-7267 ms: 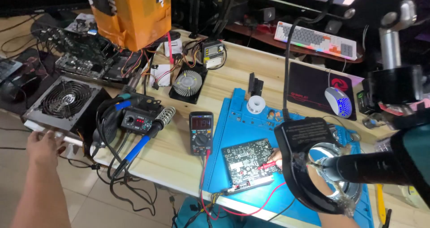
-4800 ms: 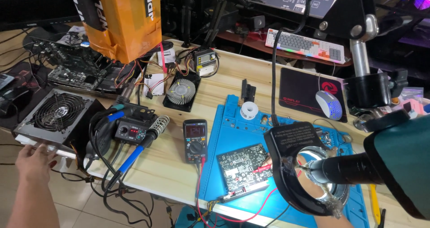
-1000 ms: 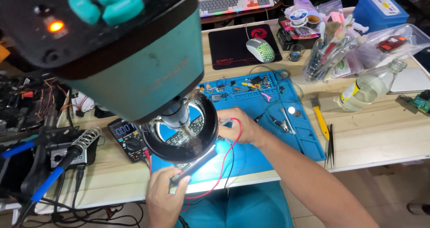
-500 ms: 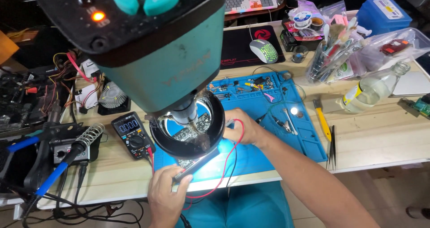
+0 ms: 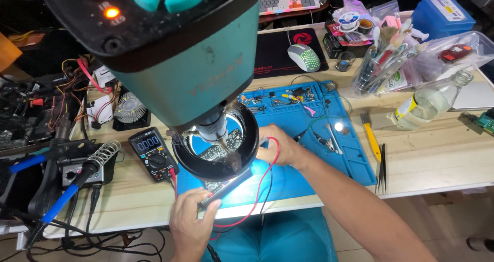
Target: Using a multimeter and a digital microscope to test components on a circuit board for diagnostic purposes.
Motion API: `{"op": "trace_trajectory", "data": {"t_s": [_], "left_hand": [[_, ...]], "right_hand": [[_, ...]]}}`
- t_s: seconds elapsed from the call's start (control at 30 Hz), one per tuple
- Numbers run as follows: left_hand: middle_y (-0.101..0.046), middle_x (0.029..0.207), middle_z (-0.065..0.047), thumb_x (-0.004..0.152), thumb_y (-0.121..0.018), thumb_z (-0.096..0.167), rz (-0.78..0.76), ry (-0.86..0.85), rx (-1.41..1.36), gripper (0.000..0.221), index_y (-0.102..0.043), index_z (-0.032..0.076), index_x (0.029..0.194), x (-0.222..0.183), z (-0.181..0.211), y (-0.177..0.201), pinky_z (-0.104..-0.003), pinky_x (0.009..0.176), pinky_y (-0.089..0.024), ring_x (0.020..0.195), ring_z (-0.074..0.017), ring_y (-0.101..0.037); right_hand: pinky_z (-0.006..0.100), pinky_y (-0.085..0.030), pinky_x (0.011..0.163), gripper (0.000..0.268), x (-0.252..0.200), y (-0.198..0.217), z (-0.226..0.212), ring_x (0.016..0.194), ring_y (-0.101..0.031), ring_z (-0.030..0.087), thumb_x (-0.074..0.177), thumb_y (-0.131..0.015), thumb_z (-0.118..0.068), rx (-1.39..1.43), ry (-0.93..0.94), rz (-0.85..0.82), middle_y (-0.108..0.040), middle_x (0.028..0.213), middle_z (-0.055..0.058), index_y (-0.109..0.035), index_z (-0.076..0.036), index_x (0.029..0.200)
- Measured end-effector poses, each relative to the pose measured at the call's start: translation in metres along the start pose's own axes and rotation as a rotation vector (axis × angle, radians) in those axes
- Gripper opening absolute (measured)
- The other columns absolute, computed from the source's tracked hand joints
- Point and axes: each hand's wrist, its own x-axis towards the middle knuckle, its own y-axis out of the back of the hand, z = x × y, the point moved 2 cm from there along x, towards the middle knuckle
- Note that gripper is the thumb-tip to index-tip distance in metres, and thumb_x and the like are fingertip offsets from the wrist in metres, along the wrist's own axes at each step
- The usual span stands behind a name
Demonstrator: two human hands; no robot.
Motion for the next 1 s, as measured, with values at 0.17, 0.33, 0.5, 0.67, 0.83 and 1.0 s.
{"op": "trace_trajectory", "data": {"t_s": [0.17,0.33,0.5,0.67,0.83,1.0], "left_hand": [[-0.083,0.109,-0.001,0.084,-0.092,0.025,0.012,-0.003,-0.02,0.027,-0.079,0.017,0.105,0.0,-0.001,0.0,-0.041,0.097,-0.058,0.113,-0.0238,-0.078],[-0.084,0.108,0.0,0.083,-0.093,0.025,0.008,-0.006,-0.032,0.027,-0.077,0.016,0.104,0.0,0.001,0.001,-0.04,0.096,-0.058,0.111,-0.0235,-0.078],[-0.084,0.108,0.0,0.083,-0.093,0.025,0.012,-0.01,-0.026,0.027,-0.078,0.017,0.104,0.0,0.002,0.002,-0.04,0.094,-0.058,0.111,-0.0229,-0.078],[-0.084,0.109,0.0,0.083,-0.093,0.026,0.024,-0.025,-0.014,0.027,-0.078,0.018,0.104,0.001,0.003,0.001,-0.039,0.094,-0.057,0.11,-0.0232,-0.078],[-0.083,0.112,-0.001,0.084,-0.092,0.028,0.012,0.004,0.004,0.027,-0.078,0.018,0.105,-0.002,-0.001,-0.001,-0.04,0.095,-0.057,0.112,-0.0225,-0.078],[-0.083,0.111,0.0,0.085,-0.092,0.028,0.033,-0.017,0.01,0.026,-0.078,0.018,0.105,0.0,0.002,-0.001,-0.039,0.094,-0.057,0.11,-0.0223,-0.078]], "right_hand": [[0.029,-0.053,0.068,0.017,0.0,0.0,-0.004,0.079,-0.063,0.006,0.095,-0.068,-0.003,0.009,-0.007,-0.01,-0.072,0.079,-0.005,-0.072,-0.013,0.081],[0.029,-0.053,0.066,0.016,-0.001,0.0,-0.006,0.079,-0.063,0.006,0.094,-0.067,-0.002,0.023,-0.023,0.011,-0.074,0.08,-0.004,-0.077,-0.011,0.085],[0.028,-0.053,0.066,0.016,-0.001,0.0,-0.004,0.08,-0.063,0.005,0.093,-0.068,-0.002,0.014,-0.048,0.017,-0.074,0.08,-0.005,-0.077,-0.012,0.084],[0.032,-0.064,0.079,0.017,0.0,0.0,-0.016,0.093,-0.079,0.012,0.098,-0.067,-0.003,0.031,0.004,-0.03,-0.086,0.096,0.003,-0.082,-0.01,0.094],[0.03,-0.06,0.074,0.017,0.0,0.0,-0.012,0.088,-0.075,0.009,0.097,-0.069,-0.003,0.01,-0.03,-0.011,-0.084,0.091,0.0,-0.082,-0.011,0.092],[0.031,-0.062,0.076,0.016,0.001,-0.001,-0.011,0.091,-0.076,0.01,0.098,-0.069,-0.005,0.008,-0.033,-0.019,-0.085,0.092,0.001,-0.081,-0.011,0.09]]}}
